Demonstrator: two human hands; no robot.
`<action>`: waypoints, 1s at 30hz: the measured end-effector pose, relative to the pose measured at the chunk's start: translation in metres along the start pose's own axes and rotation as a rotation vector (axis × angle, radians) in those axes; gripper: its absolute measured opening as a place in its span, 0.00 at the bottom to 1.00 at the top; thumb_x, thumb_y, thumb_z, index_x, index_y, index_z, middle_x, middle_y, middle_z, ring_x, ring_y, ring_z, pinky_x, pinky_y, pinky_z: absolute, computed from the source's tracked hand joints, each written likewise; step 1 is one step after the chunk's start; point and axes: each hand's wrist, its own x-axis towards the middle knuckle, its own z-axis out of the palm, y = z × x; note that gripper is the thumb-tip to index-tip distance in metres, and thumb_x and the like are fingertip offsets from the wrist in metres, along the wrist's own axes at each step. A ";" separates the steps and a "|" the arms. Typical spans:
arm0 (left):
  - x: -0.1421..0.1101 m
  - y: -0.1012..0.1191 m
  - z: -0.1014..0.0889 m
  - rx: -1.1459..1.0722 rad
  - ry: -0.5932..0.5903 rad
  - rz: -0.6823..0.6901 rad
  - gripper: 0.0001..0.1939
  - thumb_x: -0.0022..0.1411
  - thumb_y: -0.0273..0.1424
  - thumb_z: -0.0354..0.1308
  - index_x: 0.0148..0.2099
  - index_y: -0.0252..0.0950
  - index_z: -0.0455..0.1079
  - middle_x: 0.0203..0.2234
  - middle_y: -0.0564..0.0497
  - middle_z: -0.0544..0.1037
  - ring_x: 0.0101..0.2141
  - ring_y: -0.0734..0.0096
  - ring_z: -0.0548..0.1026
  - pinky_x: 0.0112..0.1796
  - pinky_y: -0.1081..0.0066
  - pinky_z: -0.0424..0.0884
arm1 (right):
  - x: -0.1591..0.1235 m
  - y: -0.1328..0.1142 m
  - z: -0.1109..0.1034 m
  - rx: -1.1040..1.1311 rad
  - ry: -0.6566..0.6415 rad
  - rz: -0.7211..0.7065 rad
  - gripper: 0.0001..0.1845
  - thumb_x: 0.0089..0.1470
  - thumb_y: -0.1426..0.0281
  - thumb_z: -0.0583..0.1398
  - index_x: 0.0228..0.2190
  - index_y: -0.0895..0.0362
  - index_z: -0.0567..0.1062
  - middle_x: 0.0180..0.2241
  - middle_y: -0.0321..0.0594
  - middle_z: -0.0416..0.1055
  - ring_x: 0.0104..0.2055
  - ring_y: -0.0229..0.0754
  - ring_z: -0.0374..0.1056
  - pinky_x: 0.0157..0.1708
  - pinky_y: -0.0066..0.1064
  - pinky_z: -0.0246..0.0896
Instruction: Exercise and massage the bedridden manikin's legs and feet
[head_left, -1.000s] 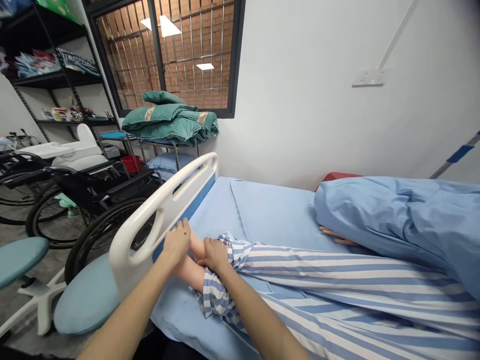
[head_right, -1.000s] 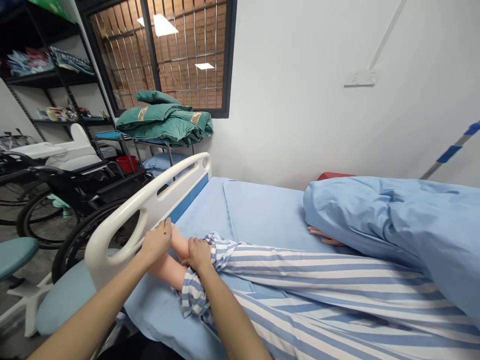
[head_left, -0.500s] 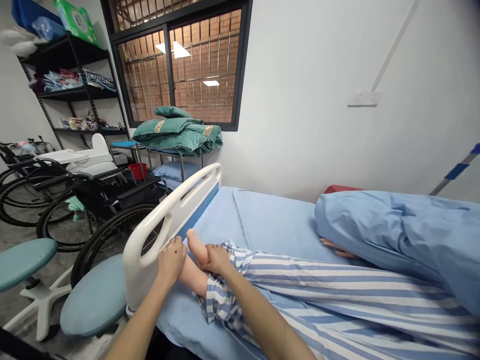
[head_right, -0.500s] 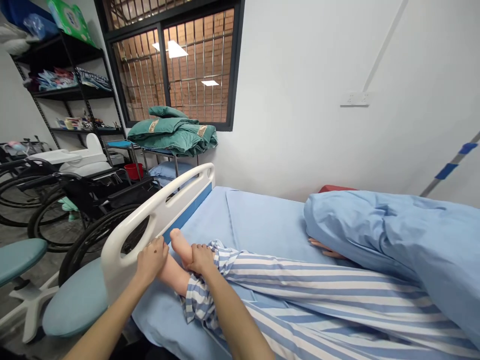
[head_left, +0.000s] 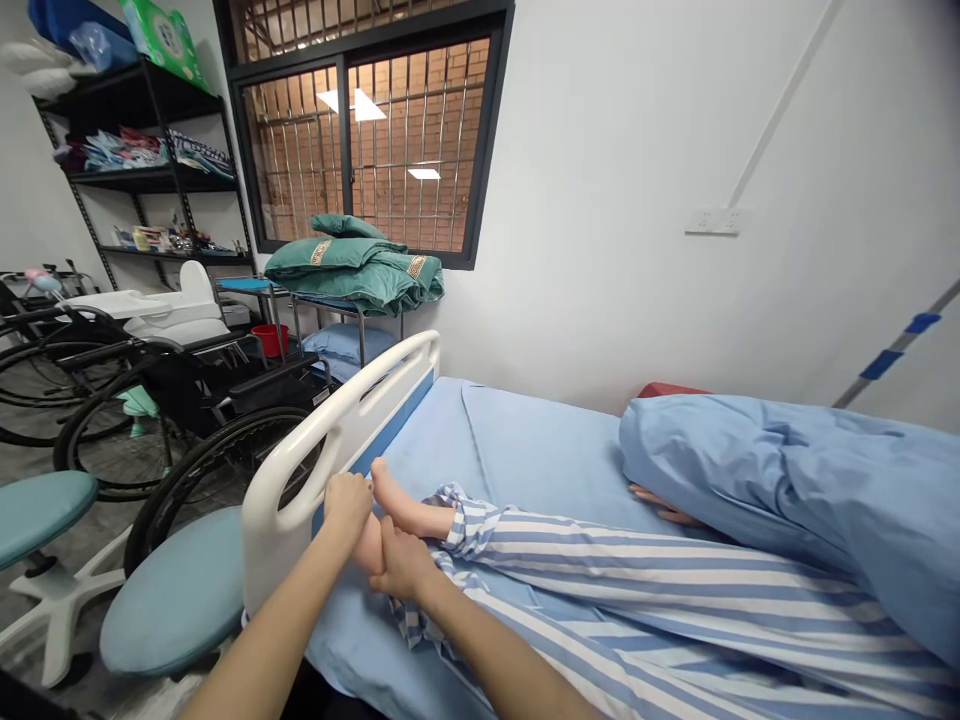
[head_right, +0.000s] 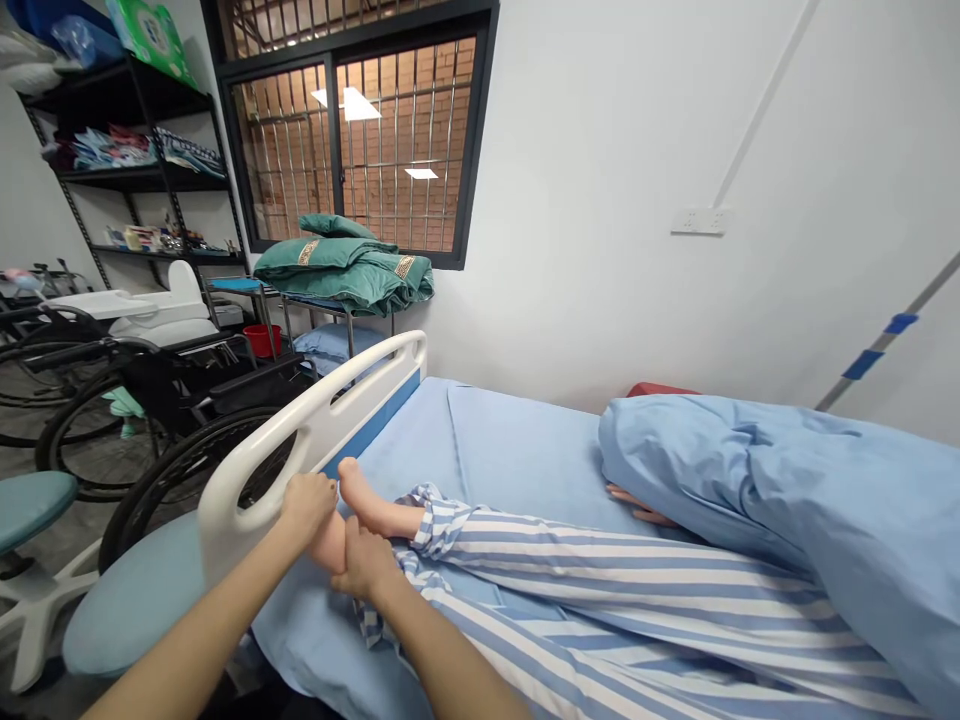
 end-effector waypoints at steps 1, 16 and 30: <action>0.003 0.000 -0.001 0.006 -0.015 0.021 0.16 0.60 0.26 0.44 0.34 0.31 0.75 0.28 0.38 0.77 0.34 0.61 0.75 0.35 0.66 0.67 | 0.001 0.002 0.002 0.022 -0.005 0.001 0.32 0.30 0.61 0.64 0.40 0.56 0.60 0.40 0.46 0.69 0.37 0.54 0.68 0.29 0.36 0.60; 0.031 0.008 0.011 -0.009 -0.149 0.078 0.14 0.55 0.35 0.53 0.30 0.30 0.75 0.22 0.37 0.76 0.32 0.56 0.75 0.34 0.64 0.67 | 0.004 0.007 0.012 -0.007 -0.023 0.032 0.33 0.31 0.59 0.62 0.40 0.57 0.59 0.37 0.47 0.70 0.36 0.53 0.69 0.30 0.37 0.62; -0.006 -0.001 0.030 -0.156 0.258 -0.093 0.18 0.61 0.30 0.39 0.34 0.33 0.71 0.27 0.42 0.76 0.30 0.58 0.74 0.28 0.67 0.62 | 0.001 0.003 0.016 -0.060 -0.007 0.056 0.29 0.33 0.60 0.61 0.39 0.56 0.59 0.36 0.45 0.70 0.34 0.52 0.69 0.29 0.37 0.62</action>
